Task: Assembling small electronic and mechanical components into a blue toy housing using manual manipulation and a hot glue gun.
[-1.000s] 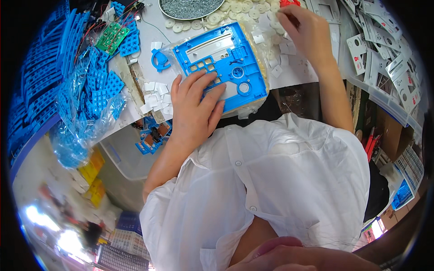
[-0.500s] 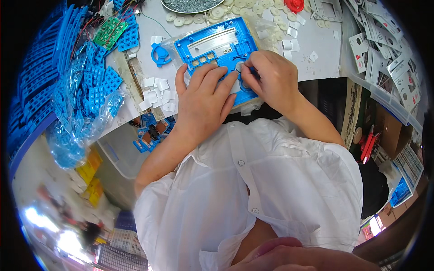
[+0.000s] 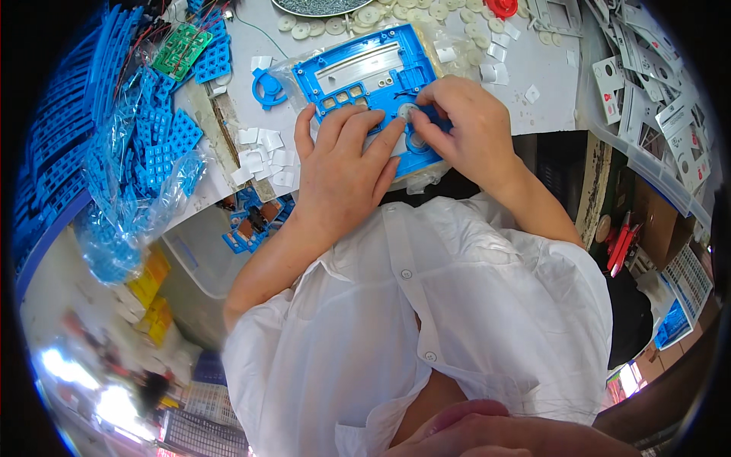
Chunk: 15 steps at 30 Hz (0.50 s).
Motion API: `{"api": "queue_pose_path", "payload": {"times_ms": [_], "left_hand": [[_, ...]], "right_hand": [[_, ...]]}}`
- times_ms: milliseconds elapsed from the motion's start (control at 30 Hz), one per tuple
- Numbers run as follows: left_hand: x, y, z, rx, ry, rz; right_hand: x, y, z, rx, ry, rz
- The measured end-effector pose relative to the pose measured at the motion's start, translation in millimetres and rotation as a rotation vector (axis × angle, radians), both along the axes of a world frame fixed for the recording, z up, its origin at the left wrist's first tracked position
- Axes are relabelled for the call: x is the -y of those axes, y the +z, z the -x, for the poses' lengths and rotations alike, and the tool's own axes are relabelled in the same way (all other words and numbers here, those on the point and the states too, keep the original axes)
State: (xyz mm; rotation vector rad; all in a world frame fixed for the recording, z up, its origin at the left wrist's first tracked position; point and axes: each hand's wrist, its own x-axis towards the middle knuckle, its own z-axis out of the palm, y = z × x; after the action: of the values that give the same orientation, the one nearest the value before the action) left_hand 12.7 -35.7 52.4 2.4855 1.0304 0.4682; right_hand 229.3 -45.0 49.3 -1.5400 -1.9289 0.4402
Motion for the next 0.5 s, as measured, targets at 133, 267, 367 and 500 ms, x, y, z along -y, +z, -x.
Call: {"api": "queue_pose_path", "payload": {"times_ms": [133,267,367,500], "left_hand": [[0.2,-0.4,-0.9,0.005,0.005,0.01],[0.5,-0.9,-0.2,0.009,0.005,0.014],[0.9,-1.0,0.8,0.014,0.0,0.004],[0.2,2.6,0.0,-0.008,-0.012,-0.006]], "right_hand": [[-6.2,4.5,-4.6,0.061,0.113,-0.014],[-10.8,3.2,-4.2,0.075,0.119,0.062],[-10.3,1.4,-4.3,0.041,0.099,0.094],[-11.3,4.8,-2.5,0.068,0.084,0.123]]}}
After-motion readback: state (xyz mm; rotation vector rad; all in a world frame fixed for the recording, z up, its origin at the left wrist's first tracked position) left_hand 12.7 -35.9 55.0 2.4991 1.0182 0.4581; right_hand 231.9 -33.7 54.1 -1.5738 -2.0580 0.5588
